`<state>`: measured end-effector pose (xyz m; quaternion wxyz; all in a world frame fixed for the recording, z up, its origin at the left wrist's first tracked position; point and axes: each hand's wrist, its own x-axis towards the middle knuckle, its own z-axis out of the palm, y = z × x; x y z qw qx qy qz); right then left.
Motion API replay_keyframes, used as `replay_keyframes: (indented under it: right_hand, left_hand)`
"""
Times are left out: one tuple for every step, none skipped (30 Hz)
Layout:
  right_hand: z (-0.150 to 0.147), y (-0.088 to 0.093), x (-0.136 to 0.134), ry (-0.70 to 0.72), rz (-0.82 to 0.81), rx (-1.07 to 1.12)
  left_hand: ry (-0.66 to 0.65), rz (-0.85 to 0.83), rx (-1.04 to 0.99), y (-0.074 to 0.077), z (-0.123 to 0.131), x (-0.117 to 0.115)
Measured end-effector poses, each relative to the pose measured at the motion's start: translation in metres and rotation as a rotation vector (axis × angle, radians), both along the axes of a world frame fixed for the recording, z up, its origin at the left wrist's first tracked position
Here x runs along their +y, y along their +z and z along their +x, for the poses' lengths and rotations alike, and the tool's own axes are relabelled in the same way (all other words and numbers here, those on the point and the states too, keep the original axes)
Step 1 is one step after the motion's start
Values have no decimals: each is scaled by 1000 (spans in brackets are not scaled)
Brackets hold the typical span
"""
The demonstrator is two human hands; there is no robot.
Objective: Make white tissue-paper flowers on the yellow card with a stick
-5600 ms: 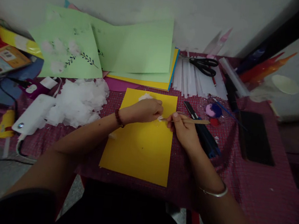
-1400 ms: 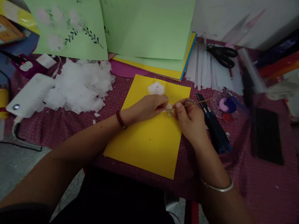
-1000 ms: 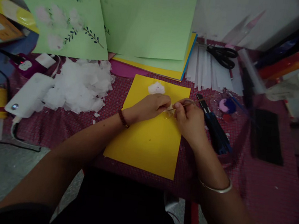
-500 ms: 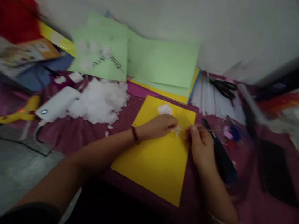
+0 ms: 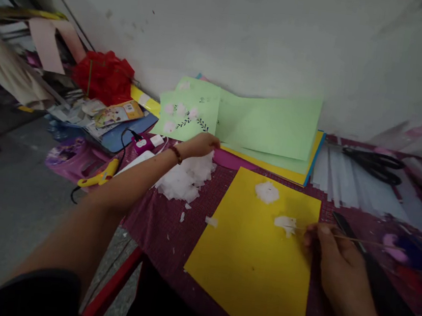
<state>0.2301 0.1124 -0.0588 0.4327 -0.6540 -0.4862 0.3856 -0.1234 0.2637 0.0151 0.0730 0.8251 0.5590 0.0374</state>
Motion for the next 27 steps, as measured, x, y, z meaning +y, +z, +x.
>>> replay_keyframes:
  right_hand:
    - [0, 0, 0, 7, -11, 31]
    - [0, 0, 0, 25, -25, 65]
    - [1, -1, 1, 43, -36, 95]
    - [2, -1, 1, 40, -41, 100]
    - [2, -2, 0, 40, -45, 104]
    - [3, -2, 0, 40, -47, 108]
    - [3, -3, 0, 42, -43, 113]
    - [4, -3, 0, 45, -36, 120]
    - [4, -3, -1, 48, -32, 135]
    - [4, -4, -1, 49, -31, 155]
    - [4, -4, -1, 48, -33, 177]
    - [4, -4, -1, 41, -35, 201]
    - [3, -3, -1, 29, -36, 227]
    - [3, -3, -1, 16, -33, 252]
    - [2, -2, 0, 6, -21, 277]
    - [1, -1, -1, -5, -2, 305]
    - [0, 0, -1, -12, 20, 341]
    - [0, 2, -1, -8, 43, 373]
    - [0, 3, -1, -13, 71, 431]
    - [0, 5, -2, -2, 88, 484]
    - [1, 5, -2, 2, 99, 505]
    - [3, 6, -2, 15, 107, 505]
    - [4, 6, -2, 21, 118, 498]
    - [5, 6, -2, 33, 125, 481]
    - [6, 6, -3, 50, 133, 459]
    - [7, 7, -3, 69, 139, 434]
    - [7, 7, -4, 93, 144, 406]
  left_hand:
    - [-3, -7, 25, -3, -11, 10]
    - [-11, -15, 50, -7, -17, 17]
    - [-21, -19, 63, -10, -20, 21]
    - [-28, -21, 75, -14, -20, 23]
    - [-30, -21, 85, -17, -19, 24]
    - [-24, -18, 92, -18, -17, 23]
    - [-9, -10, 95, -17, -14, 22]
    - [13, 4, 96, -14, -13, 21]
    - [39, 23, 93, -9, -13, 20]
    - [66, 43, 90, -2, -13, 19]
    - [90, 62, 91, 6, -15, 16]
    - [114, 66, 81, 16, -17, 13]
    - [143, 48, 45, 25, -18, 8]
    - [175, 7, -23, 35, -18, 1]
    - [207, -51, -120, 42, -16, -7]
    - [229, -118, -242, 48, -11, -17]
    - [240, -189, -375, 51, -4, -27]
    - [229, -248, -495, 52, 5, -38]
    - [197, -298, -588, 51, 17, -49]
    - [158, -343, -655, 47, 29, -59]
    - [113, -384, -684, 41, 42, -68]
    - [61, -412, -673, 35, 55, -75]
    - [15, -415, -623, 28, 68, -82]
    - [-30, -398, -547, 22, 79, -86]
    - [-70, -363, -456, 16, 90, -90]
    - [-101, -314, -362, 11, 98, -92]
    - [-128, -258, -277, 6, 104, -93]
